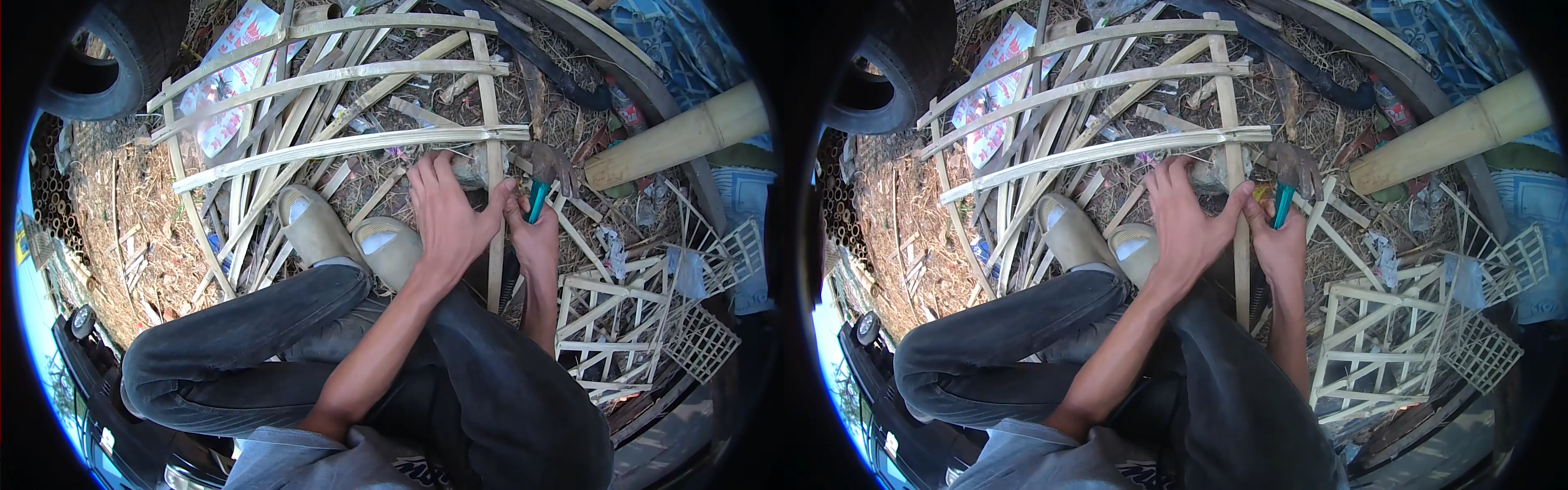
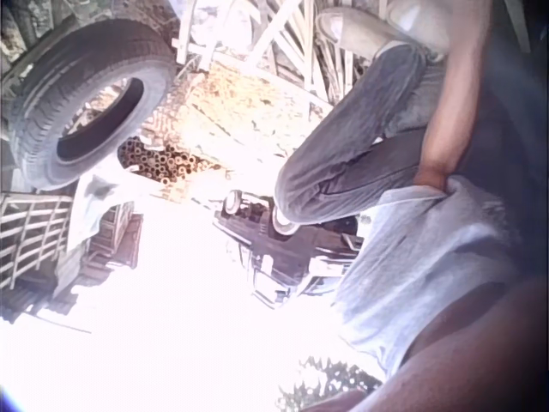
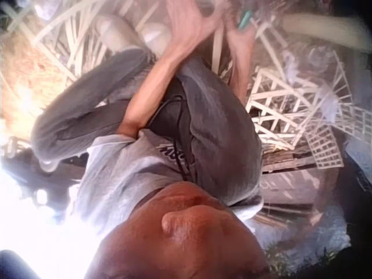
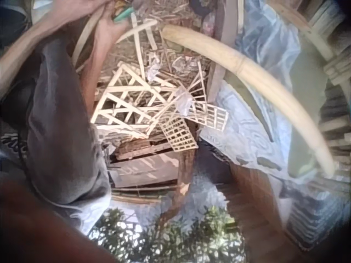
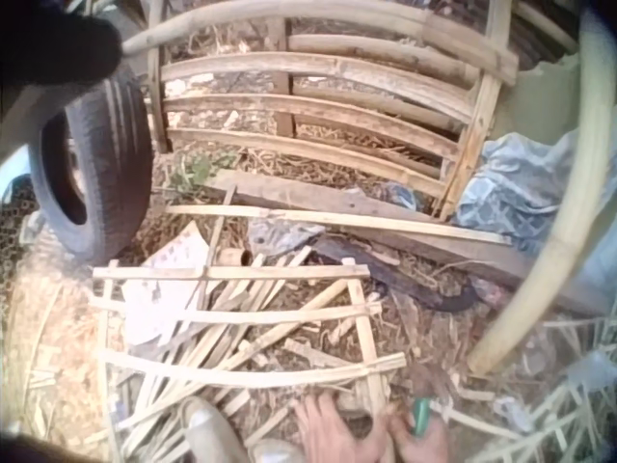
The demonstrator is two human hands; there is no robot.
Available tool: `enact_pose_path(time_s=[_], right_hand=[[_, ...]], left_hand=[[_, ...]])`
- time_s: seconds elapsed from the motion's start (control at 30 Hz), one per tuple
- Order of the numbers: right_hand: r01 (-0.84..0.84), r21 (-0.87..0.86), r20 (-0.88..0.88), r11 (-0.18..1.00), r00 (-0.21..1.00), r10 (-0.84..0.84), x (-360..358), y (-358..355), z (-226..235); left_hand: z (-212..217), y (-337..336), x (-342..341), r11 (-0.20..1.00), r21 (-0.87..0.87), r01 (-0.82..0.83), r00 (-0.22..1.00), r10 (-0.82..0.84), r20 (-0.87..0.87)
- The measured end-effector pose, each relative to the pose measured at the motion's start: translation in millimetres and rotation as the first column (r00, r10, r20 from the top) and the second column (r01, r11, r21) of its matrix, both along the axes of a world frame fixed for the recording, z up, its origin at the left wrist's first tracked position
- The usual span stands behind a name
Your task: The person builds a bamboo lattice structure by hammering nails through thin wood strips to secure them at intersections.
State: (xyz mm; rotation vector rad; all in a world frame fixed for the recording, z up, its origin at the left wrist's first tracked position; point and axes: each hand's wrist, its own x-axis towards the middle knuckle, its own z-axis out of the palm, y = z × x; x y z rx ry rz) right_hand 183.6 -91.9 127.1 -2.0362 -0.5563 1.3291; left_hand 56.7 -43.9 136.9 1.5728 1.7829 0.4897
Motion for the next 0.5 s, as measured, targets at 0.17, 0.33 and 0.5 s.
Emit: enact_pose_path(time_s=[0.17, 0.33, 0.5], right_hand=[[0.005, -0.077, -0.022, 0.997, 1.000, -0.007, 4, -2, -3], [0.038, -0.051, -0.031, 0.998, 0.999, -0.040, 1, 0, -1], [-0.048, 0.110, 0.312, 0.993, 0.950, 0.011, 6, -12, 17]], left_hand=[[-49, 23, -3, 0.998, 0.021, 0.059, 0.973, -0.062, 0.223], [-64, 31, -6, 0.996, 0.035, 0.077, 0.922, -0.084, 0.379], [-71, 28, -3, 0.977, 0.198, 0.079, 0.916, -0.150, 0.371]])
